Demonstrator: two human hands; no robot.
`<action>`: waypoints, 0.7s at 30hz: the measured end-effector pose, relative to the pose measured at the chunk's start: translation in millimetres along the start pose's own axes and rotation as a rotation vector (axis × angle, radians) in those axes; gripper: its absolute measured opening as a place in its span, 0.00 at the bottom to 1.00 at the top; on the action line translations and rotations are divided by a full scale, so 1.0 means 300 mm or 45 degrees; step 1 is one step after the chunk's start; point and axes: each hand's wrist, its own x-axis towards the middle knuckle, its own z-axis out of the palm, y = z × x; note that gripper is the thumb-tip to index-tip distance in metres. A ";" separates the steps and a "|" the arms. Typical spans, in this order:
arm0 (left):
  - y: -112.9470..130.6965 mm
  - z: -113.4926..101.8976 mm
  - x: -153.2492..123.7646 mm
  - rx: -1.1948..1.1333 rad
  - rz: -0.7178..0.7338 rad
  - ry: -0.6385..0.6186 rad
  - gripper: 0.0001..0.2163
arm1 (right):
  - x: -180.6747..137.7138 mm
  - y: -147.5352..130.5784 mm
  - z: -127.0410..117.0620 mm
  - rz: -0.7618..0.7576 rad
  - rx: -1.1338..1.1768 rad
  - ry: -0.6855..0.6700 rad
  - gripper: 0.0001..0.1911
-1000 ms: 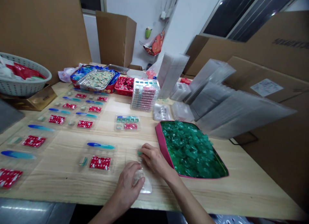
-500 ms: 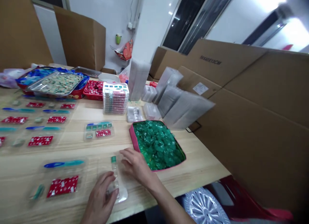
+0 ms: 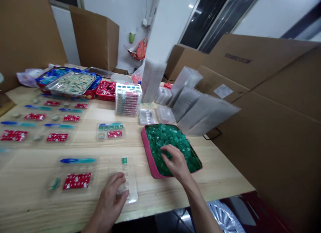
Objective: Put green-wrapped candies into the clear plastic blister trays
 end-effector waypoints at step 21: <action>0.078 -0.041 0.021 -0.099 -0.145 -0.108 0.04 | -0.007 -0.236 0.303 -0.261 0.182 -0.544 0.10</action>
